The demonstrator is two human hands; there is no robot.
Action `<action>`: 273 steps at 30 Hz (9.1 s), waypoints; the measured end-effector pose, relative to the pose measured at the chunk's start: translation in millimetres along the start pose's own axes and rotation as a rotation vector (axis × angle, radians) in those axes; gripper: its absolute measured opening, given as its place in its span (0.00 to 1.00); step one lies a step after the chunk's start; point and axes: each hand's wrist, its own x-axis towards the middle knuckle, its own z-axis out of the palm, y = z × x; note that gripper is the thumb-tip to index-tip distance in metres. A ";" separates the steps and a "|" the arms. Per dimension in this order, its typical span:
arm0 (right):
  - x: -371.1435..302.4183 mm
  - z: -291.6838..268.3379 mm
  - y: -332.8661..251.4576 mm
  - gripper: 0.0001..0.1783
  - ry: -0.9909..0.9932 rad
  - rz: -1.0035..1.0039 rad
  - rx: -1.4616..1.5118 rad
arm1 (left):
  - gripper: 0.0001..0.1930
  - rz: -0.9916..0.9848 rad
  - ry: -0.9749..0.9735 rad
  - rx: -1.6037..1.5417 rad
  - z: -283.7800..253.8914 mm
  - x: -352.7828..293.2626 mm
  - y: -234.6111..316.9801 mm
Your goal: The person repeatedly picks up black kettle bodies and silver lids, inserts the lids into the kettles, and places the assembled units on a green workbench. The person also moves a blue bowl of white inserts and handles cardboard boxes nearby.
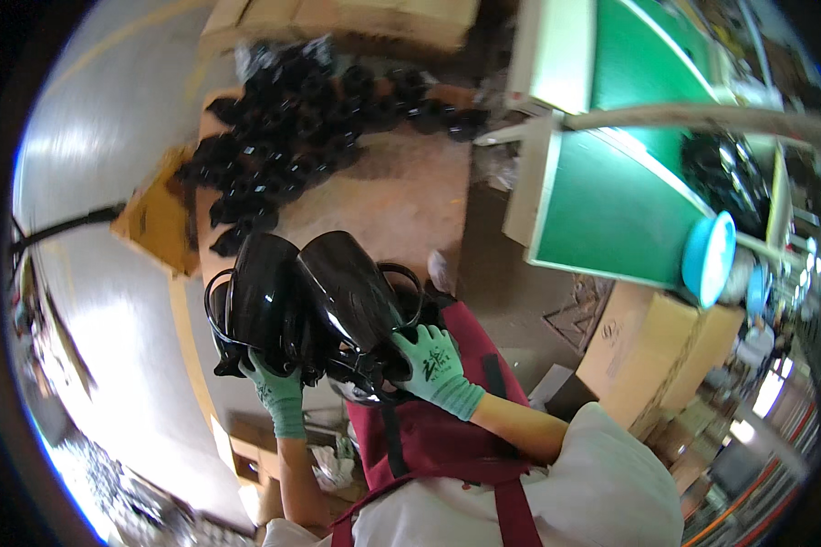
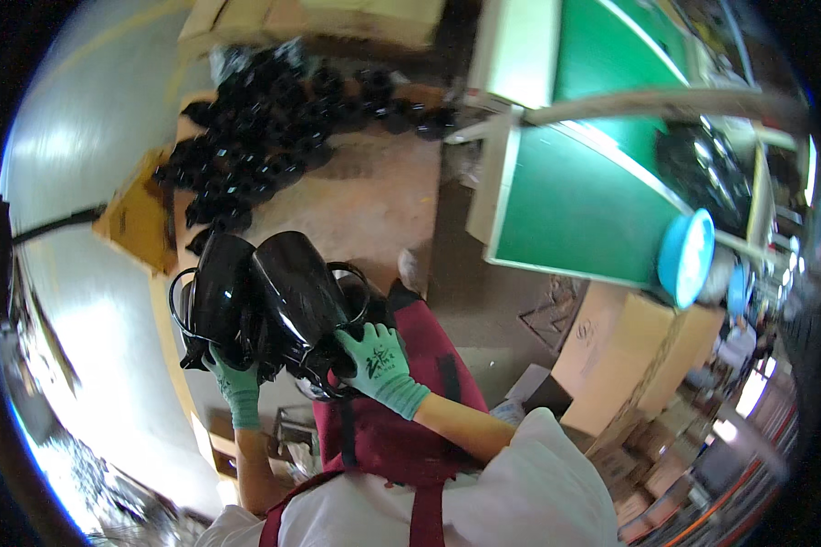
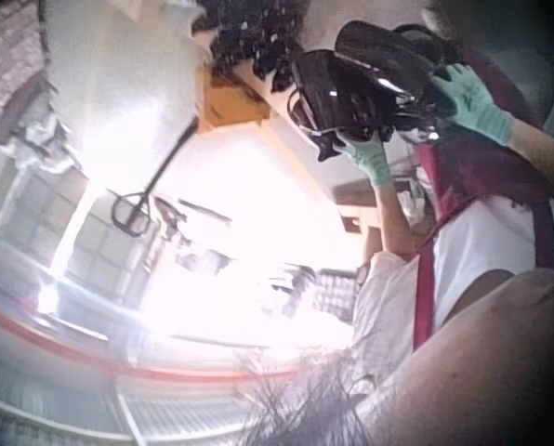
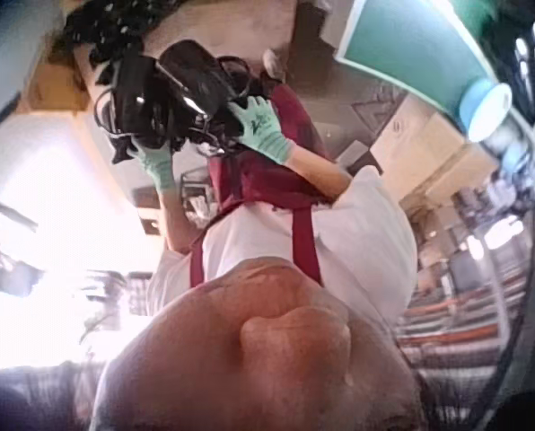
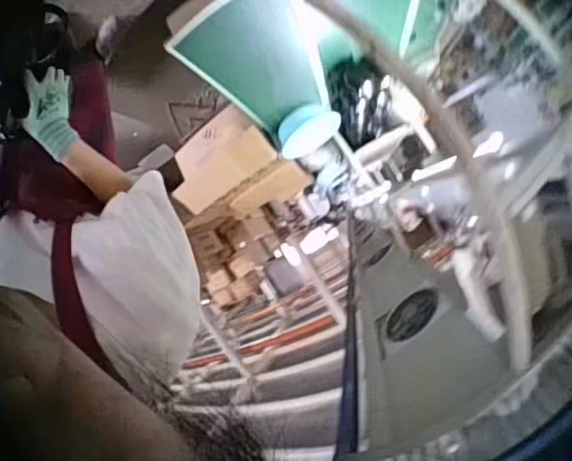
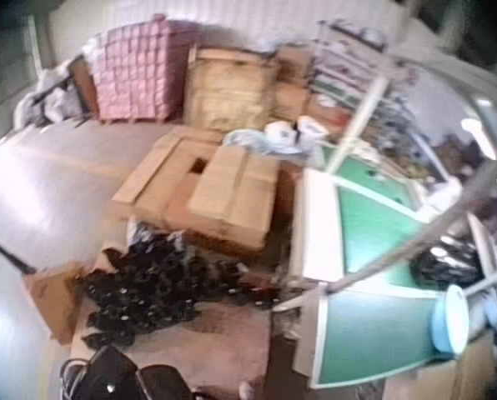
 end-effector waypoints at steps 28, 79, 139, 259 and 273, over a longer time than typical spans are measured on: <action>-382.9 -241.9 548.3 0.43 0.780 0.504 0.204 | 0.60 1.370 -0.325 0.532 246.1 -292.1 572.8; -663.2 -16.9 732.9 0.27 1.408 1.402 0.488 | 0.31 2.013 -0.476 1.348 689.5 -580.1 817.0; -527.9 -177.9 710.4 0.25 1.800 0.453 0.671 | 0.28 2.104 -0.790 -0.346 356.9 -734.2 777.4; -873.6 208.7 825.5 0.46 0.633 2.063 0.841 | 0.10 2.666 -0.282 0.828 674.5 -650.5 810.0; -866.3 176.6 836.3 0.52 -0.024 1.912 0.664 | 0.18 1.805 -0.794 0.771 621.0 -657.2 819.6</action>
